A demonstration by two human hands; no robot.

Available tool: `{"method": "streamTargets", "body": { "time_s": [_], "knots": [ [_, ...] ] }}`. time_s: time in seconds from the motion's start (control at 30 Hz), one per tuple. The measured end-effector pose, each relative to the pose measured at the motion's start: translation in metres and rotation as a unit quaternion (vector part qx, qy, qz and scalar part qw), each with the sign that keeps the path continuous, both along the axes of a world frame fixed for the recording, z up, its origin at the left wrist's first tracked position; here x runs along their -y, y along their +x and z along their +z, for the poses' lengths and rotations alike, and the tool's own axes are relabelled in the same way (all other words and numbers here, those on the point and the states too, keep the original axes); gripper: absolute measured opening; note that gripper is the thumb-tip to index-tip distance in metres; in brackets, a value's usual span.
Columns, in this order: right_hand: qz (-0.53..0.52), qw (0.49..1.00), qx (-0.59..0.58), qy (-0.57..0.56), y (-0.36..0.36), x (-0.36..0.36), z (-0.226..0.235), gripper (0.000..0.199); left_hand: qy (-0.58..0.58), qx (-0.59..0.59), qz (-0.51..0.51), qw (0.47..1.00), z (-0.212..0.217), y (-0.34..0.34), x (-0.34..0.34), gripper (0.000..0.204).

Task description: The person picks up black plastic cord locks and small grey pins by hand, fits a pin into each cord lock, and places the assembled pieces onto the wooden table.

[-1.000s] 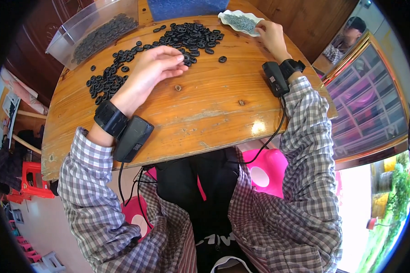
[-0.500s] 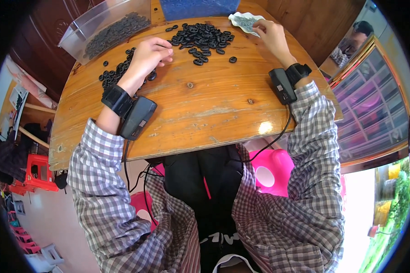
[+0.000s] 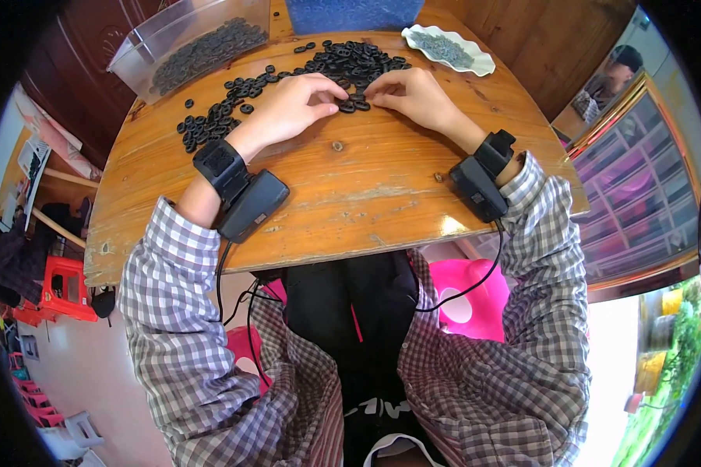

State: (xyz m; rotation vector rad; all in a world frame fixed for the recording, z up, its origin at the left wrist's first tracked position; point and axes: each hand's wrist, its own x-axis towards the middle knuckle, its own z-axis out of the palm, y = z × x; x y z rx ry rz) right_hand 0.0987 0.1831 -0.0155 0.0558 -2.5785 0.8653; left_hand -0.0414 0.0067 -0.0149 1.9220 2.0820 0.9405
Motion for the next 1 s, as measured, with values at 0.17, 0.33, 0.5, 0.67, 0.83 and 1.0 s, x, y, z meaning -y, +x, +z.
{"method": "streamTargets", "body": {
  "time_s": [0.17,0.33,0.5,0.67,0.83,1.0],
  "knots": [
    [-0.002,0.998,-0.018,-0.055,0.001,-0.009,-0.001,0.015,0.031,0.002,0.105,0.994,0.005,-0.002,0.007,0.023],
    [-0.108,0.988,-0.087,-0.062,0.0,-0.02,0.0,0.013,0.067,-0.082,0.191,0.976,0.001,-0.023,0.017,0.022],
    [-0.14,0.977,-0.144,0.067,-0.001,-0.03,-0.006,0.014,-0.044,-0.055,0.211,0.975,0.006,-0.022,0.015,0.029],
    [-0.14,0.975,-0.125,0.116,-0.001,-0.022,-0.005,0.015,-0.025,-0.009,0.148,0.989,0.004,-0.017,0.014,0.03],
    [0.028,0.985,-0.106,0.136,-0.002,-0.008,-0.005,0.014,0.016,-0.004,0.128,0.992,0.003,-0.009,0.01,0.028],
    [0.044,0.987,-0.089,0.125,0.002,-0.003,0.002,0.015,0.056,-0.016,0.11,0.992,0.007,0.001,0.009,0.024]
  ]
}}
